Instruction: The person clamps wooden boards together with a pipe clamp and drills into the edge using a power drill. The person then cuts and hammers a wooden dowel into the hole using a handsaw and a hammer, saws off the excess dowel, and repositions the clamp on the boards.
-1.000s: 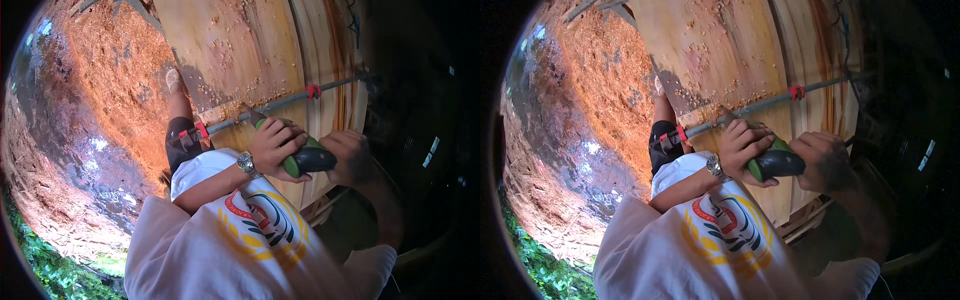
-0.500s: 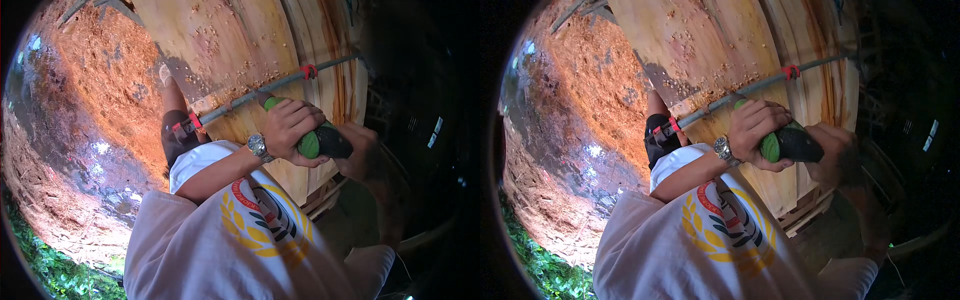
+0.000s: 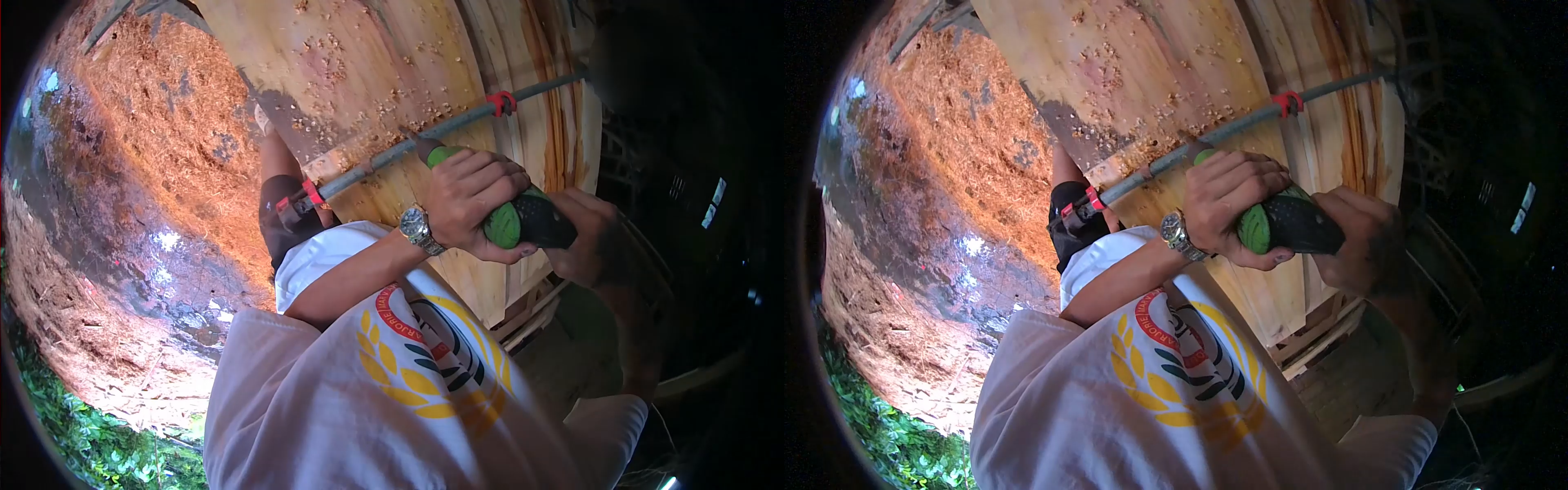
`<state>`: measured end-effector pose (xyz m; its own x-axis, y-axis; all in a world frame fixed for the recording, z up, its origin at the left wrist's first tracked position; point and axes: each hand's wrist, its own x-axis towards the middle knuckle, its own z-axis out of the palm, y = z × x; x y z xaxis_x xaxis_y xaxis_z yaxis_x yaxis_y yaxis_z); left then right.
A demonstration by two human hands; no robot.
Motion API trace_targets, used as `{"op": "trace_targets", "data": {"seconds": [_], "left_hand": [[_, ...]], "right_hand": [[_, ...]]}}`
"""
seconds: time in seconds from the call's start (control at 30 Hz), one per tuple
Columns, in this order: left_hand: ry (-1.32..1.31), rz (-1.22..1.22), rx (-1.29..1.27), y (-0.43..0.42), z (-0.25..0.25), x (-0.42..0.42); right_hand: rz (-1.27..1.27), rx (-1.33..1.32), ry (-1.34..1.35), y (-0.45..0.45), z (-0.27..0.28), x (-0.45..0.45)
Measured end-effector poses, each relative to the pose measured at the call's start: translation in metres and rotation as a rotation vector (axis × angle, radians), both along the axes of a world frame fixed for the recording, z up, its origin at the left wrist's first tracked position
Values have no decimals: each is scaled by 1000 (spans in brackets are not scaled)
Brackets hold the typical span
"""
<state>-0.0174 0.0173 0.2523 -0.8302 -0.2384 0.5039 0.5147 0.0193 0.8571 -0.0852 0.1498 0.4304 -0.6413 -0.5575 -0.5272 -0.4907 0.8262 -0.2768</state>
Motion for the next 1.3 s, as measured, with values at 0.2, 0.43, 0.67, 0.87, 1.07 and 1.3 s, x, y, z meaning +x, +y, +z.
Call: {"op": "trace_targets", "data": {"seconds": [0.2, 0.43, 0.67, 0.87, 1.07, 1.3], "left_hand": [[5, -5, -12, 0, -1, 0], [-5, -4, -20, 2, -1, -1], [3, -5, -28, 8, -5, 1], [3, 8, -26, 8, -7, 1], [8, 24, -30, 12, -10, 0], [25, 27, -22, 17, -14, -3]], "right_hand": [[9, 22, 4, 4, -2, 1], [1, 24, 6, 10, -6, 2], [16, 48, -1, 16, -8, 4], [24, 53, -10, 16, -11, 2], [35, 96, -41, 18, -12, -4], [54, 143, -44, 28, -19, -5]]}}
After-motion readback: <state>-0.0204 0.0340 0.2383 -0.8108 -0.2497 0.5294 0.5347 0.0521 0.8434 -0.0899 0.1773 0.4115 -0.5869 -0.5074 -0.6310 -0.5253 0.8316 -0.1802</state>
